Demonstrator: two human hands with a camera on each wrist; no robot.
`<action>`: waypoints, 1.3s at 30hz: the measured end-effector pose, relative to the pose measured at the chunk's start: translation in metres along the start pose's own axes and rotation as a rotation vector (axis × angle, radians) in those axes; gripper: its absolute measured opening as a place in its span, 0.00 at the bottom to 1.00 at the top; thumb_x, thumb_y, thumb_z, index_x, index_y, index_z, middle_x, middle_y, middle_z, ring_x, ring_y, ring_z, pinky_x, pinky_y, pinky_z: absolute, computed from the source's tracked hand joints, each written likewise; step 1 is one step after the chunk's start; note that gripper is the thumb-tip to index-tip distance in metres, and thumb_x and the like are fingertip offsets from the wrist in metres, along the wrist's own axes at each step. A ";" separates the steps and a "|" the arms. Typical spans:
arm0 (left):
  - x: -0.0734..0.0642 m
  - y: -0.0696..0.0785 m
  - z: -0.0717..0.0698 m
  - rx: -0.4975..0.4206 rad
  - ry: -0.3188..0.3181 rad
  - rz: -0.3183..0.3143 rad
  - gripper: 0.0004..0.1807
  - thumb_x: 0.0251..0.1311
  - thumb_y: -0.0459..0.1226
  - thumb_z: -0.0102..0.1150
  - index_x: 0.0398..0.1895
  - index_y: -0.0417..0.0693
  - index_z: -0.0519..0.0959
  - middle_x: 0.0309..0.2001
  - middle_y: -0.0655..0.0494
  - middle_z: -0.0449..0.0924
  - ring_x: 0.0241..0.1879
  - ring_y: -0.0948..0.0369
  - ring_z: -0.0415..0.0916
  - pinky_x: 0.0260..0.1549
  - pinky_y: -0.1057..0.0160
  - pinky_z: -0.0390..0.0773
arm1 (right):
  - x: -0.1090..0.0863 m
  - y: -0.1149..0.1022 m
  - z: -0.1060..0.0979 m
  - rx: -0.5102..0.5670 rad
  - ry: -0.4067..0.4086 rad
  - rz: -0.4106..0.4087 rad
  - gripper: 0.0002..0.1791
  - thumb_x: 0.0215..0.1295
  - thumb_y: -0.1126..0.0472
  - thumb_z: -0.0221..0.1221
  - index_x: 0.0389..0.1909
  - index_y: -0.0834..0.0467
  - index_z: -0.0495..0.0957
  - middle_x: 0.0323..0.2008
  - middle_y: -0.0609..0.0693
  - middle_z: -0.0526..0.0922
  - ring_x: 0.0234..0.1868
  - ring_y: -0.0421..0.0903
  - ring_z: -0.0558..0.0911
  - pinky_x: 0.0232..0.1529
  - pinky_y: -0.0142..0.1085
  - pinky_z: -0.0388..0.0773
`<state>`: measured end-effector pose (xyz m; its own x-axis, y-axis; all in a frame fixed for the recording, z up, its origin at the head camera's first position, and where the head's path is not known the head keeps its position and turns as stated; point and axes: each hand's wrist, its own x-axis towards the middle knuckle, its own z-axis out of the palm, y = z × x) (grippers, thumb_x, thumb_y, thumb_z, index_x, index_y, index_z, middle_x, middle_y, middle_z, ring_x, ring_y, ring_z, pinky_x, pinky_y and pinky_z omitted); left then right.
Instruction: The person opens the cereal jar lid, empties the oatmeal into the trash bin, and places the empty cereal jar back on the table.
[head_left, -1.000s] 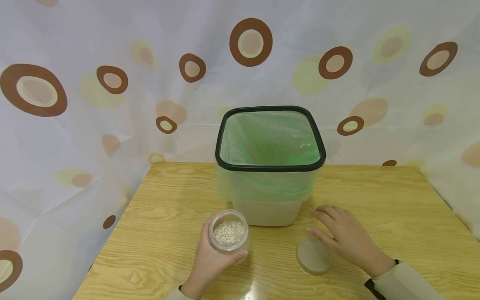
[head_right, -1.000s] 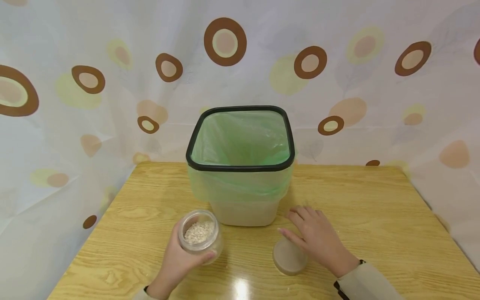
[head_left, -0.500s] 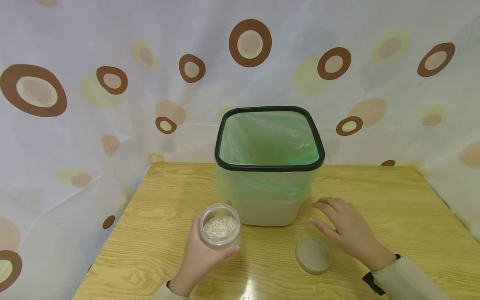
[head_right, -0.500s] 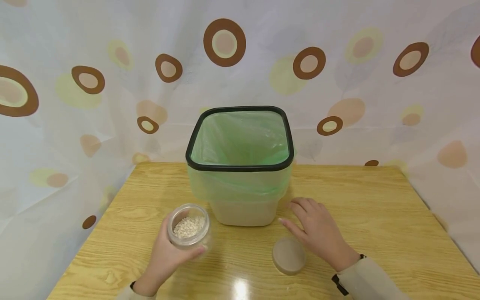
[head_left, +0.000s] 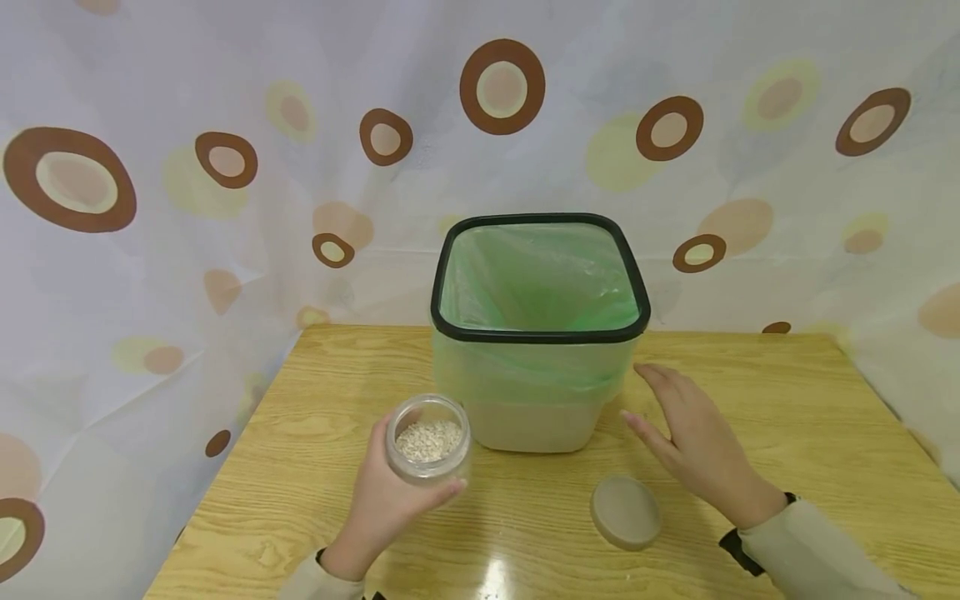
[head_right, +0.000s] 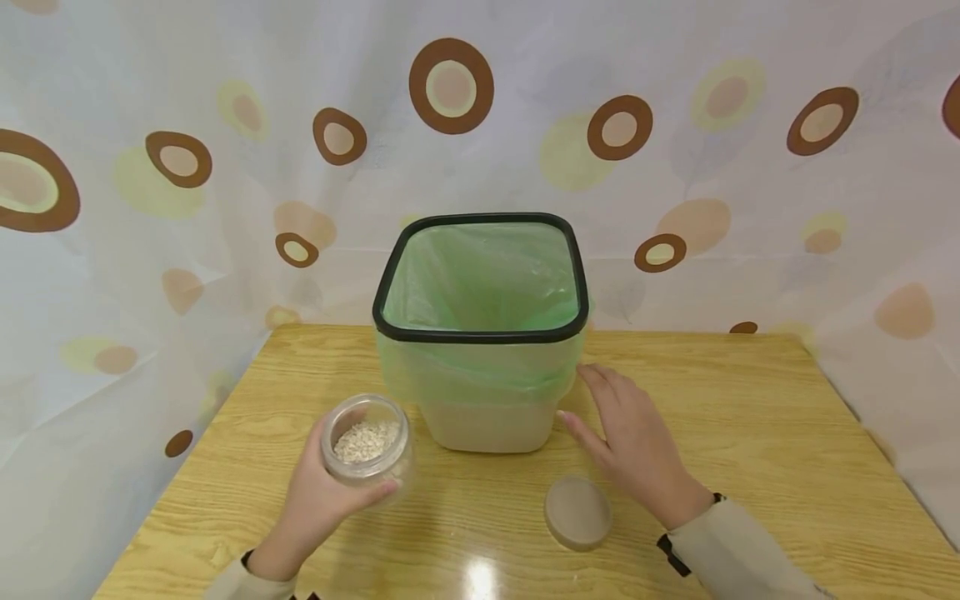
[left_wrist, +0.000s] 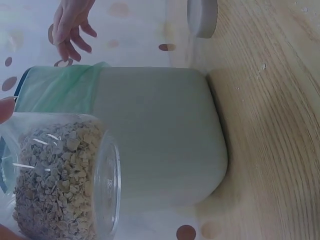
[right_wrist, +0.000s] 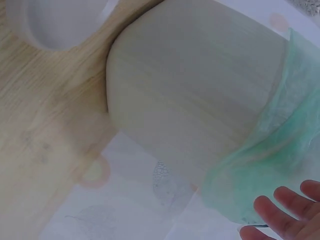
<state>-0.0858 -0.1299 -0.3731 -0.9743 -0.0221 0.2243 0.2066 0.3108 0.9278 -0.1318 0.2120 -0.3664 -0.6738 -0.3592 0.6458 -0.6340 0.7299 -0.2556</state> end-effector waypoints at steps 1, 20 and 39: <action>0.000 0.001 -0.001 0.001 -0.002 -0.003 0.54 0.30 0.37 0.83 0.66 0.38 0.62 0.61 0.46 0.70 0.60 0.46 0.67 0.57 0.40 0.67 | 0.001 0.000 0.000 0.001 0.007 -0.003 0.34 0.74 0.44 0.49 0.59 0.74 0.68 0.53 0.70 0.74 0.53 0.67 0.74 0.51 0.60 0.68; 0.009 0.012 -0.010 -0.007 -0.003 -0.035 0.55 0.34 0.34 0.82 0.68 0.39 0.59 0.64 0.44 0.67 0.63 0.46 0.64 0.59 0.39 0.65 | 0.031 -0.008 -0.012 0.180 0.114 0.046 0.33 0.77 0.49 0.44 0.70 0.70 0.56 0.66 0.70 0.59 0.59 0.66 0.67 0.52 0.64 0.63; 0.022 0.029 -0.017 0.027 0.014 -0.045 0.54 0.33 0.34 0.81 0.67 0.38 0.60 0.64 0.45 0.68 0.61 0.46 0.66 0.58 0.41 0.66 | 0.098 -0.008 -0.045 0.208 -0.086 0.395 0.24 0.75 0.55 0.48 0.59 0.71 0.71 0.41 0.61 0.76 0.37 0.53 0.74 0.34 0.44 0.69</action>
<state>-0.0999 -0.1371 -0.3364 -0.9811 -0.0494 0.1872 0.1603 0.3352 0.9284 -0.1756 0.1969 -0.2684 -0.9027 -0.1300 0.4101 -0.3790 0.6913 -0.6152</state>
